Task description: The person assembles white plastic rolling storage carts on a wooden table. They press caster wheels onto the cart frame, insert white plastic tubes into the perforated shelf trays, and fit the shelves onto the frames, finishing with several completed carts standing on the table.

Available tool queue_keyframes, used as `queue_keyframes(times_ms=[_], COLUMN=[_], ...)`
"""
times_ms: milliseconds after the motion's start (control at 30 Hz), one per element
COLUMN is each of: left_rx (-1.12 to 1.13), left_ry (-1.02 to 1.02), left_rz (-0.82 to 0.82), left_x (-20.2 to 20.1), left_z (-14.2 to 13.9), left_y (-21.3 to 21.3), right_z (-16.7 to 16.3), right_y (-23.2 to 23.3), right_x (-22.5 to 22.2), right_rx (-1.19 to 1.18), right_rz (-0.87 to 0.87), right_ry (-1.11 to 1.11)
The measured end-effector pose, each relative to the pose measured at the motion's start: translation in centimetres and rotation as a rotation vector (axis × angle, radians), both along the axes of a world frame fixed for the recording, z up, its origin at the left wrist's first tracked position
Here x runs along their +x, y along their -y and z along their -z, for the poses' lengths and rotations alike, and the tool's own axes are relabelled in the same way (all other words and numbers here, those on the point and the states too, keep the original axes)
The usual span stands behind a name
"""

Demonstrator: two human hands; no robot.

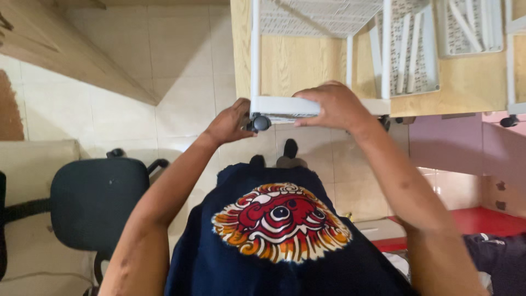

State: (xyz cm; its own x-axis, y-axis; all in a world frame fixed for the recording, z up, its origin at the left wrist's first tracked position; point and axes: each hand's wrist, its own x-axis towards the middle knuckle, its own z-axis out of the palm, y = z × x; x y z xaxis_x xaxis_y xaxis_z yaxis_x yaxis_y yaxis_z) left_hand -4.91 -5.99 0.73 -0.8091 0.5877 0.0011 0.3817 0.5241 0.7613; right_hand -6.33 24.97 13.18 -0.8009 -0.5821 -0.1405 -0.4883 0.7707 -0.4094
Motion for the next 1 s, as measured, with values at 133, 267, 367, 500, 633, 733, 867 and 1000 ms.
queue_keyframes(times_ms=[133, 267, 367, 500, 633, 733, 867, 1000], left_rx=[0.0, 0.009, 0.003, -0.013, 0.073, 0.129, 0.285, 0.427], left_ry=[0.006, 0.006, 0.017, 0.0, -0.019, 0.154, -0.138, -0.346], left_rz=[-0.068, -0.164, -0.211, -0.201, -0.272, -0.514, -0.822, -0.803], left_x=[1.2, 3.7, 4.2, 4.9, 7.0, 9.7, 11.8, 11.4], left_z=[-1.3, -2.1, -1.9, -0.8, -0.5, -2.6, -8.4, -14.0], left_y=[-0.3, 0.4, 0.4, 0.2, 0.7, 1.8, 1.7, -3.8], right_z=[-0.8, -0.5, -0.3, -0.9, -2.2, -3.5, -4.5, -4.2], right_y=[-0.8, -0.6, -0.5, -0.4, -0.3, -1.1, -4.4, -8.4], right_x=[2.9, 4.4, 4.4, 4.6, 6.7, 10.2, 13.6, 14.5], right_rx=[-0.008, -0.06, -0.082, -0.072, -0.185, -0.343, -0.484, -0.506], right_rz=[0.091, 0.175, 0.177, 0.201, 0.207, 0.28, 0.386, 0.449], right_ry=[-0.555, -0.319, -0.271, -0.256, -0.447, -0.373, -0.341, -0.331])
